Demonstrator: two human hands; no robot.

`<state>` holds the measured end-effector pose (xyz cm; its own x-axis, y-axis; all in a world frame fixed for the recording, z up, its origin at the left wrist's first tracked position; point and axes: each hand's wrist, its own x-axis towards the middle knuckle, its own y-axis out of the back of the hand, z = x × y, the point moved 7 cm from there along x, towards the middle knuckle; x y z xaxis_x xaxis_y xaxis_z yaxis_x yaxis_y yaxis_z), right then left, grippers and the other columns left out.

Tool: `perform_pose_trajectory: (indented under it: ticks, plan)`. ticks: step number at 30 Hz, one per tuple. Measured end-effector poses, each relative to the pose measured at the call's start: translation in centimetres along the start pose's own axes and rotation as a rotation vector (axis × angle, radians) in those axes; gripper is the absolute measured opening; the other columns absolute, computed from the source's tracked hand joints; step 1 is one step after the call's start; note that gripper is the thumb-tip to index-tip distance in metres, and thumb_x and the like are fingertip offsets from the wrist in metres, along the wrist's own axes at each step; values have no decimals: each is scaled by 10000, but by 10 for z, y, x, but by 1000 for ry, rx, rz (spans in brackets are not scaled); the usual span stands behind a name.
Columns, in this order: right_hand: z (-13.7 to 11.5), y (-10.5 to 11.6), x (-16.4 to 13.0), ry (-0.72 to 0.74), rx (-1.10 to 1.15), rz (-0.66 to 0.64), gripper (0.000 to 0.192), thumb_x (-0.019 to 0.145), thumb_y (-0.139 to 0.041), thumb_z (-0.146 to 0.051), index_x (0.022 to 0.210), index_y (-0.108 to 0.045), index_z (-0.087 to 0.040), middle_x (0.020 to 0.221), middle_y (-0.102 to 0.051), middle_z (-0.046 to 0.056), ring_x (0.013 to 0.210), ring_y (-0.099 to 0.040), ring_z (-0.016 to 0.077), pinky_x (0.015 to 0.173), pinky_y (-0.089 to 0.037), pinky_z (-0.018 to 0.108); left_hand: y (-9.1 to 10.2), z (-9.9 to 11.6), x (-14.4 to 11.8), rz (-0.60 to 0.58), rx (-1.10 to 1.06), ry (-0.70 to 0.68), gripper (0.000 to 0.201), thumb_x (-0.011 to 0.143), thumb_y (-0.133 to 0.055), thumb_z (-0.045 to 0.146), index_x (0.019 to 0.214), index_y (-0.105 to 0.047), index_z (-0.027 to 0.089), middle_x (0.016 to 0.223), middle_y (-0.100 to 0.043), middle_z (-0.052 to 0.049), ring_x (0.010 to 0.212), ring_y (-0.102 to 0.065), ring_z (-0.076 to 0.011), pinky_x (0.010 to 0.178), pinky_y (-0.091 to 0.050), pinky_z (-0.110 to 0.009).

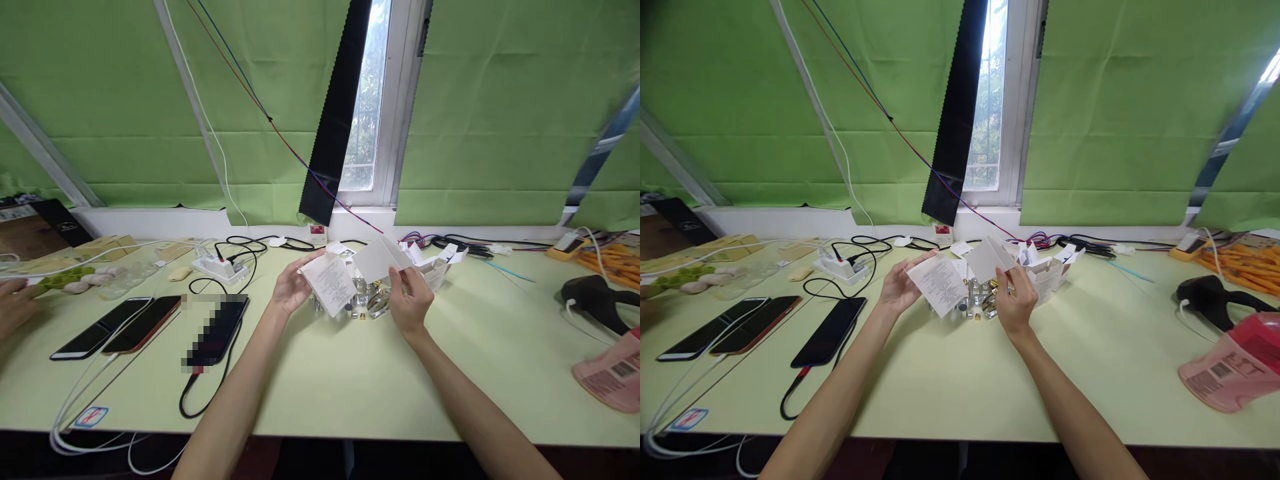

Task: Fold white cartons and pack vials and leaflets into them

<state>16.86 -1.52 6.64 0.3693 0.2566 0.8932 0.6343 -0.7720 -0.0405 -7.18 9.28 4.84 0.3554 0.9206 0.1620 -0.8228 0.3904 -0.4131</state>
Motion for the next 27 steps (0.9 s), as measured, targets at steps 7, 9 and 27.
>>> perform_pose_trajectory:
  ticks: [7, 9, 27]
  plan:
    - [20, 1, -1, -167, 44, 12, 244, 946, -608, -368, 798, -642, -176, 702, -613, 11, 636, -565, 136, 631, -490, 254, -21, -22, -5, -148, 44, 141, 603, 689, -748, 450, 1208, -712, 146, 1127, -718, -128, 848, -660, -189, 563, -455, -213]
    - [26, 2, -1, -247, 95, 18, 291, 936, -615, -409, 766, -625, -173, 694, -599, 7, 635, -559, 133, 632, -496, 253, -25, -27, -5, -177, 57, 164, 600, 677, -763, 438, 1198, -715, 145, 1085, -718, -121, 744, -621, -151, 505, -392, -201]
    - [40, -15, 4, -645, 656, -11, 302, 824, -734, -452, 795, -636, -168, 851, -675, 32, 816, -644, 164, 810, -606, 353, -44, -63, -16, -369, 205, 356, 729, 636, -817, 382, 1327, -646, 224, 1227, -672, -126, 957, -625, -221, 707, -457, -249]
